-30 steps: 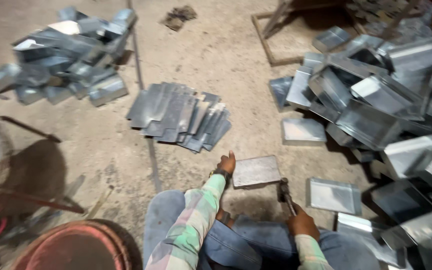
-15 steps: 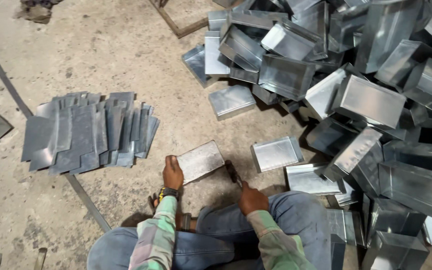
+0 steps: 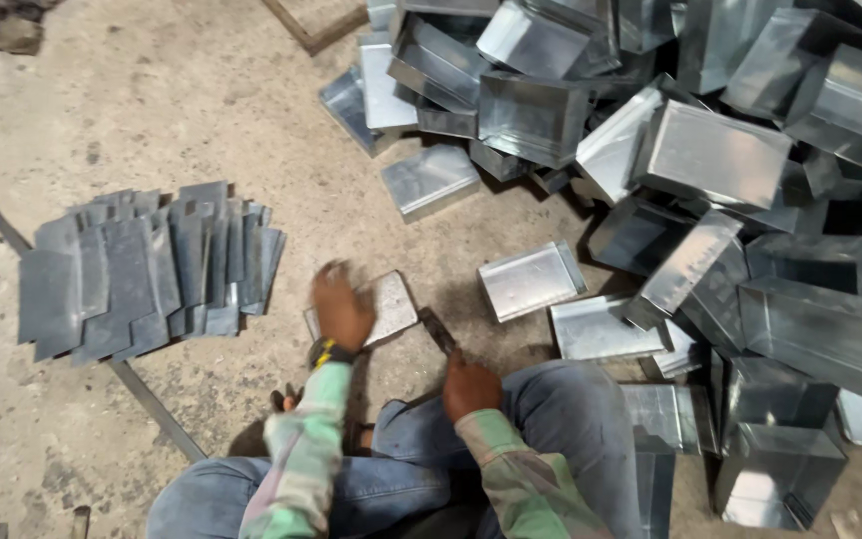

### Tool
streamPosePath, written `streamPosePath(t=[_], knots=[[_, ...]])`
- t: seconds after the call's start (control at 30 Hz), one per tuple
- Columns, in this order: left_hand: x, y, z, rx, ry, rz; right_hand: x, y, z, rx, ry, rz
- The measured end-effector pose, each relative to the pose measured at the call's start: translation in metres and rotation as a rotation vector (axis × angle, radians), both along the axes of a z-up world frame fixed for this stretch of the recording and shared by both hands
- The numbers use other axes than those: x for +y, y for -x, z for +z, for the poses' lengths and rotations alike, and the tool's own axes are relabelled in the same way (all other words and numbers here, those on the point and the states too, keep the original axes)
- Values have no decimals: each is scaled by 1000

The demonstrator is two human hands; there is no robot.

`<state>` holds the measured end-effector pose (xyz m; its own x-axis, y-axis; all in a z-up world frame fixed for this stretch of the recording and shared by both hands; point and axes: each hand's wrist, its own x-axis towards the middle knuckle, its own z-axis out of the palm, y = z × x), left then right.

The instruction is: The person sits on the floor and uses a hammer to shape small metal sheet boxes, striking the edges and folds of the metal to form the rectangular containers.

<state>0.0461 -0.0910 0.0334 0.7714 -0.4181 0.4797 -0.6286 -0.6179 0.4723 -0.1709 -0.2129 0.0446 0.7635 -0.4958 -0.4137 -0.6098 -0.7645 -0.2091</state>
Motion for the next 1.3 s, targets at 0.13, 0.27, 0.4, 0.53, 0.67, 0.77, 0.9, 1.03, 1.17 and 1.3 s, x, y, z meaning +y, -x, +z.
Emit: streamPosePath(t=[0.13,0.27,0.4,0.53,0.67,0.77,0.9,1.03,1.17,1.3], knots=[[-142,31,10,302,-601,-597,3,9,-28,-136,132,78],[-212,83,-1,225,-936,-909,1,9,-51,-61,55,27],[-218,96,-34,-44,-1155,-895,1,20,-60,-211,-9,-46],[-186,76,-28,-63,-894,-817,2,9,-60,-80,124,68],[-121,71,12,-131,-517,-637,-1,6,-55,-8,167,155],[-33,51,51,75,-324,-544,-9,-6,-41,16,72,122],[77,44,57,-3,-343,-455,-5,-3,-31,-61,79,94],[111,43,26,97,-512,-294,-7,-8,-19,-6,75,83],[100,37,39,208,-726,-272,-24,-10,22,145,-17,-72],[69,30,70,284,-570,-167,-32,18,54,-93,-95,-274]])
